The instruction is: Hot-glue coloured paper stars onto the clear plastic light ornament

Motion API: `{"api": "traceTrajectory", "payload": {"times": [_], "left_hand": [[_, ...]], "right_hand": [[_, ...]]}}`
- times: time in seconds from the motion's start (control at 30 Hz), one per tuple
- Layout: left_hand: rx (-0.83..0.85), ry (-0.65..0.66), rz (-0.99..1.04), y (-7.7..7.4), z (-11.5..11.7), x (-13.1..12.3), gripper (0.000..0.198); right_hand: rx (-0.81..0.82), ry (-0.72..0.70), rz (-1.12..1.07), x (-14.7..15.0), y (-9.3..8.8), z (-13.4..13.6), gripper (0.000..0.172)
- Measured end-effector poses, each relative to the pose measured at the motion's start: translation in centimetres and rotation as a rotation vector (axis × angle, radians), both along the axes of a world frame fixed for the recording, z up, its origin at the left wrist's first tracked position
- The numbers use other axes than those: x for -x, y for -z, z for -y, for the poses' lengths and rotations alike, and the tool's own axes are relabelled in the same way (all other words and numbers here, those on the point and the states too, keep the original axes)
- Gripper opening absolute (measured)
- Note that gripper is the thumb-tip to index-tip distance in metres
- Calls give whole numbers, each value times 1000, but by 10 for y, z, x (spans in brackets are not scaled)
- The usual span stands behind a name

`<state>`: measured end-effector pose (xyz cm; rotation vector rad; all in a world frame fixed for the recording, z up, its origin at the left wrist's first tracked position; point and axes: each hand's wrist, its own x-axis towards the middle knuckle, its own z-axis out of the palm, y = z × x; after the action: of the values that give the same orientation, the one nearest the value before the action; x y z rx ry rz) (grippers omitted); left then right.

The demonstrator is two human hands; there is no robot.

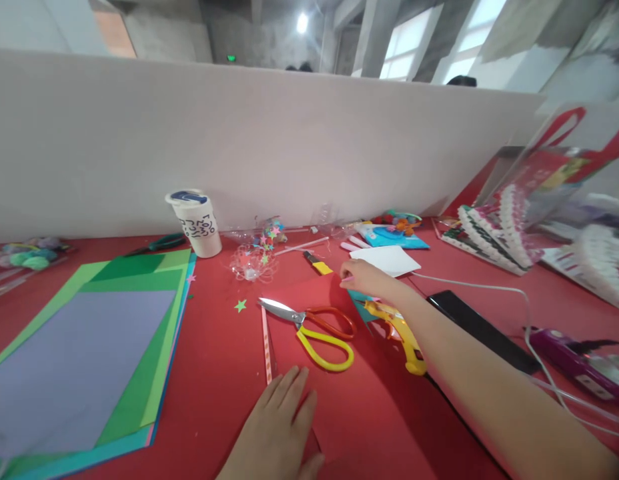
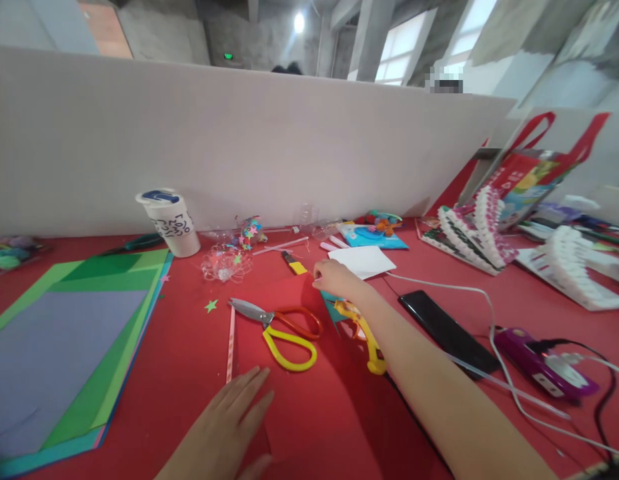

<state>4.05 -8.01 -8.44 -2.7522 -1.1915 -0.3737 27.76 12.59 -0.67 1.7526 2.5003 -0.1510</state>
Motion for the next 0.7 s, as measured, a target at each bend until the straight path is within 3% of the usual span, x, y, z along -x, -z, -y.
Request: {"api": "traceTrajectory", "payload": {"times": [0.13,0.2,0.27,0.33,0.5,0.7], "left_hand": [[48,-91,99,-15,-2,5,35],[143,-262,119,-29,-6,9,18],[319,-503,96,-41,-13,12,19],[455,-636,92,-49,-21,14,17],[553,-648,45,-47,-29,14,19],[629,-691,251,-48,-27,27,28]], "right_hand": [[-71,50,12,10,-4,7,33],[-100,64,14,21,-9,21,33],[-51,38,19,34,-14,42,33],[51,-12,34,47,-16,68,31],[85,-102,69,67,-6,116,27],[45,-28,72,65,18,109,31]]}}
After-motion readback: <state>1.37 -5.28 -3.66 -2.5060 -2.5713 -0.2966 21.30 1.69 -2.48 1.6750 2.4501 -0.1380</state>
